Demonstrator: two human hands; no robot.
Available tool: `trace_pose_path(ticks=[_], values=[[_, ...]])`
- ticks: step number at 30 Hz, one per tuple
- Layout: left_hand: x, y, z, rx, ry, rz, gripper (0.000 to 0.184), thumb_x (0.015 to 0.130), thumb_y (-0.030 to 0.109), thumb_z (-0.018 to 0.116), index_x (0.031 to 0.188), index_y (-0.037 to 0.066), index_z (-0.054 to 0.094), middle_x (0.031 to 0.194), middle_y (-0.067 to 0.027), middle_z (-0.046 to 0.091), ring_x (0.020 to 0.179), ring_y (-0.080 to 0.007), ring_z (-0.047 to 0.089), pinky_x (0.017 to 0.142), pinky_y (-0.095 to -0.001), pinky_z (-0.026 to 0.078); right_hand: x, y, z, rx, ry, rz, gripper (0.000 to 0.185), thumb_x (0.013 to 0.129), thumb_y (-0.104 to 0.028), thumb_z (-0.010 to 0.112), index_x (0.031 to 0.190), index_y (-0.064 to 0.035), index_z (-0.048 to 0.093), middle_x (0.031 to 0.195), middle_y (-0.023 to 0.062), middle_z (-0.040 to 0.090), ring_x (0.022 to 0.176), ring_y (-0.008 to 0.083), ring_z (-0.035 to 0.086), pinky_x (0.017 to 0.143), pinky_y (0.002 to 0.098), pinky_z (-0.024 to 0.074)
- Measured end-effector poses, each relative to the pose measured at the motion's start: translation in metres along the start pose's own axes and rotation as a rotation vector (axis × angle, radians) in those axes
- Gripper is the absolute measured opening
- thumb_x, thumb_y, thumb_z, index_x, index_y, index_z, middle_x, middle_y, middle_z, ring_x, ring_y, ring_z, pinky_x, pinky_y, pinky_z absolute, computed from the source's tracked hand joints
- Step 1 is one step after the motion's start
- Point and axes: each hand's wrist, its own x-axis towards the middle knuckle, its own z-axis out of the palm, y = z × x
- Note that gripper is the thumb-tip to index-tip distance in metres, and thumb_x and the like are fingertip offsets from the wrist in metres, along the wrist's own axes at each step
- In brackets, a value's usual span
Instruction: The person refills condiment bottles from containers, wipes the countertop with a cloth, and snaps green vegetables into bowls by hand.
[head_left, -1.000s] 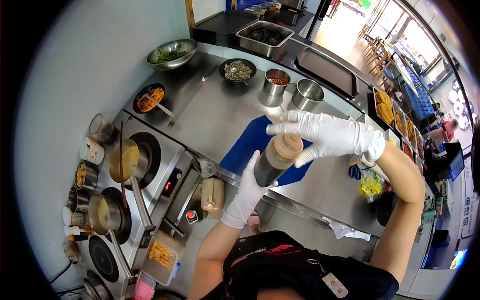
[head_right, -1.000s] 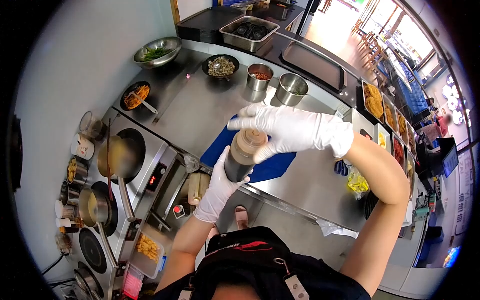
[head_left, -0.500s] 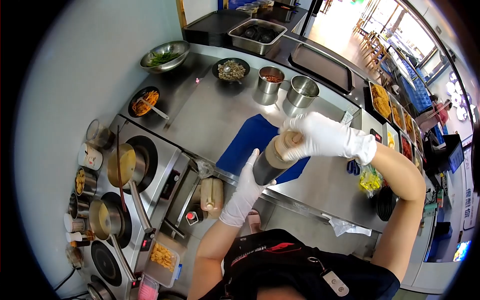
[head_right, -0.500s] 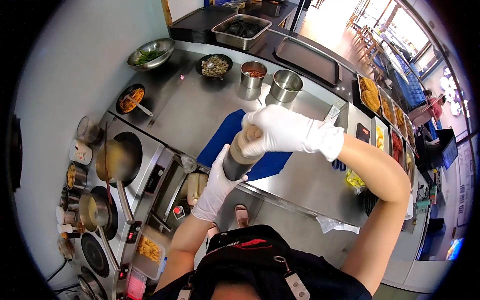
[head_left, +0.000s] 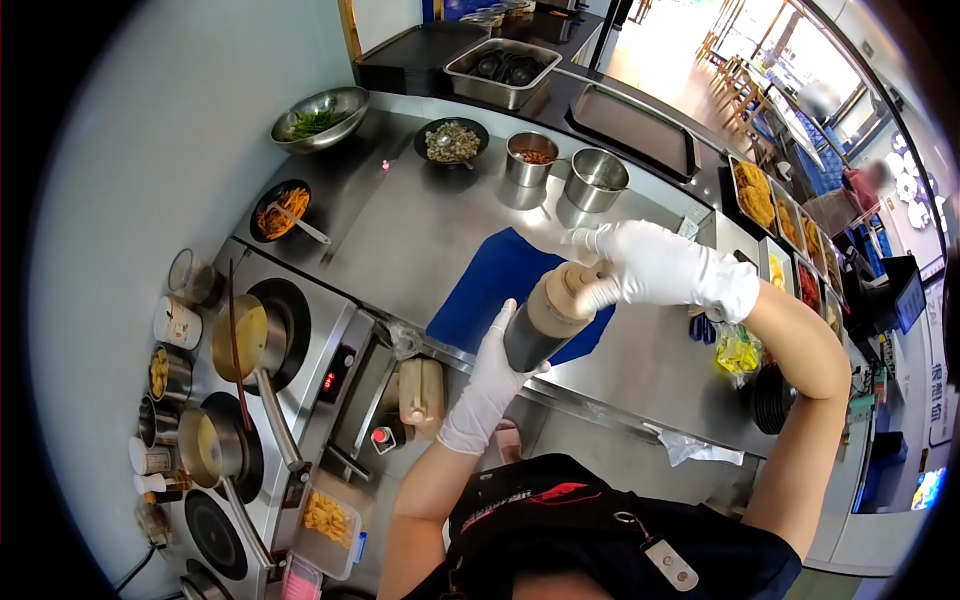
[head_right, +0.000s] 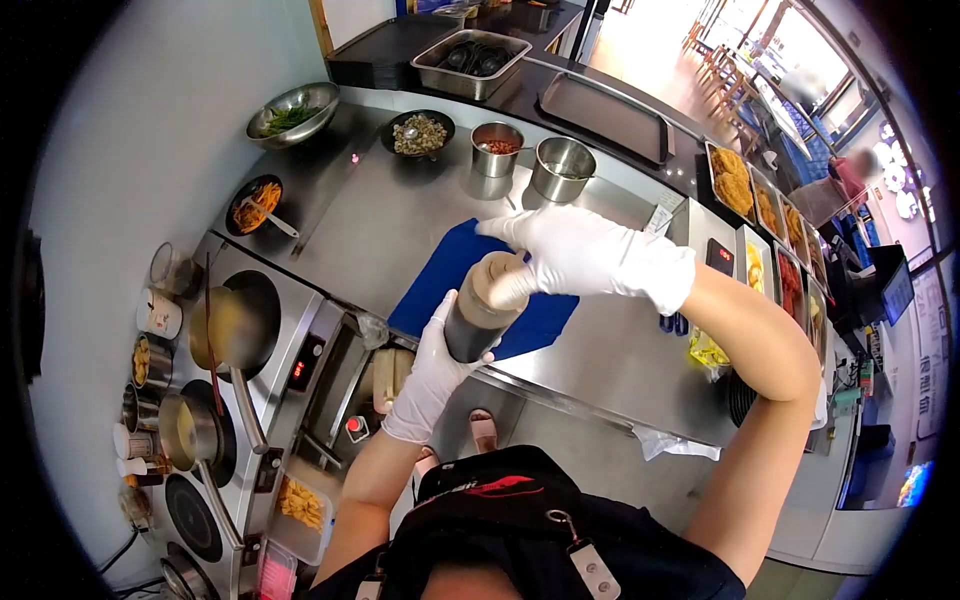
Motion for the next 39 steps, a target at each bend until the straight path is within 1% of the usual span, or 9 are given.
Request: trace_pose_path(ticks=[1, 2, 6, 15, 19, 27, 31, 34, 39], values=[[0.000, 0.000, 0.001, 0.003, -0.011, -0.010, 0.042, 0.093, 0.052, 0.049, 0.113, 0.016, 0.058, 0.099, -0.0098, 0.064, 0.076, -0.0273, 0.061, 0.051, -0.0362, 0.046, -0.004, 0.005, 0.004, -0.162, 0.167, -0.385, 0.063, 0.074, -0.035, 0.079, 0.126, -0.0069, 0.057, 0.111, 0.0167, 0.064, 0.095, 0.0325, 0.065, 0.085, 0.0401, 0.0516], [-0.001, 0.001, 0.001, 0.008, -0.020, -0.021, 0.040, 0.093, 0.051, 0.049, 0.113, 0.017, 0.058, 0.099, -0.0087, 0.064, 0.076, -0.0264, 0.061, 0.051, -0.0363, 0.046, -0.003, 0.007, 0.007, -0.179, 0.070, -0.409, 0.070, 0.072, -0.036, 0.080, 0.130, -0.0062, 0.053, 0.100, 0.0196, 0.066, 0.089, 0.0341, 0.067, 0.083, 0.0401, 0.0523], [-0.018, 0.004, 0.023, -0.003, 0.129, 0.003, 0.035, 0.093, 0.047, 0.049, 0.110, 0.018, 0.059, 0.094, -0.0054, 0.064, 0.073, -0.0239, 0.061, 0.047, -0.0362, 0.046, -0.004, 0.006, 0.003, -0.005, -0.198, 0.236, 0.085, 0.072, -0.041, 0.079, 0.141, -0.0083, 0.041, 0.107, 0.0250, 0.063, 0.093, 0.0372, 0.065, 0.083, 0.0396, 0.0512], [-0.010, 0.012, 0.007, 0.095, -0.115, -0.142, 0.048, 0.092, 0.052, 0.050, 0.119, 0.013, 0.053, 0.102, -0.0101, 0.064, 0.081, -0.0278, 0.063, 0.050, -0.0374, 0.048, -0.006, 0.026, 0.012, -0.010, -0.049, -0.372, 0.074, 0.070, -0.023, 0.080, 0.137, -0.0162, 0.047, 0.128, 0.0124, 0.047, 0.113, 0.0351, 0.053, 0.093, 0.0408, 0.0467], [-0.017, 0.015, 0.010, 0.402, -0.363, -0.039, 0.050, 0.092, 0.053, 0.051, 0.119, 0.011, 0.055, 0.107, -0.0081, 0.064, 0.088, -0.0271, 0.064, 0.060, -0.0409, 0.051, -0.003, 0.010, 0.009, 0.095, -0.117, -0.323, 0.060, 0.071, -0.025, 0.079, 0.125, -0.0112, 0.056, 0.115, 0.0120, 0.051, 0.101, 0.0333, 0.057, 0.086, 0.0388, 0.0491], [-0.022, -0.009, 0.032, 0.003, 0.104, 0.038, 0.039, 0.094, 0.044, 0.047, 0.120, 0.015, 0.055, 0.106, -0.0033, 0.062, 0.092, -0.0208, 0.059, 0.061, -0.0375, 0.048, -0.005, 0.024, 0.022, 0.084, 0.039, -0.109, 0.066, 0.071, -0.039, 0.082, 0.121, -0.0029, 0.057, 0.100, 0.0167, 0.059, 0.095, 0.0330, 0.061, 0.083, 0.0387, 0.0500], [-0.024, -0.006, 0.020, 0.167, -0.102, 0.077, 0.045, 0.094, 0.051, 0.048, 0.119, 0.014, 0.056, 0.108, -0.0078, 0.064, 0.091, -0.0234, 0.062, 0.061, -0.0360, 0.049, -0.008, 0.015, 0.008, 0.275, -0.068, -0.023, 0.080, 0.069, -0.042, 0.083, 0.131, -0.0035, 0.050, 0.125, 0.0155, 0.054, 0.118, 0.0288, 0.052, 0.100, 0.0365, 0.0415], [-0.018, 0.005, 0.010, 0.112, -0.315, -0.106, 0.048, 0.096, 0.050, 0.044, 0.120, 0.010, 0.054, 0.103, -0.0129, 0.064, 0.078, -0.0264, 0.064, 0.052, -0.0321, 0.049, -0.008, 0.020, 0.013, 0.531, -0.070, -0.060, 0.103, 0.062, -0.051, 0.084, 0.141, -0.0039, 0.038, 0.150, 0.0115, 0.033, 0.141, 0.0249, 0.027, 0.115, 0.0373, 0.0229], [-0.030, 0.016, 0.028, 0.218, -0.337, -0.180, 0.035, 0.095, 0.027, 0.051, 0.121, 0.002, 0.050, 0.091, -0.0172, 0.063, 0.062, -0.0281, 0.063, 0.041, -0.0302, 0.048, 0.006, 0.034, 0.044, 0.543, -0.002, -0.352, 0.106, 0.054, -0.059, 0.084, 0.137, -0.0061, 0.044, 0.146, 0.0142, 0.037, 0.139, 0.0333, 0.029, 0.114, 0.0469, 0.0212]])
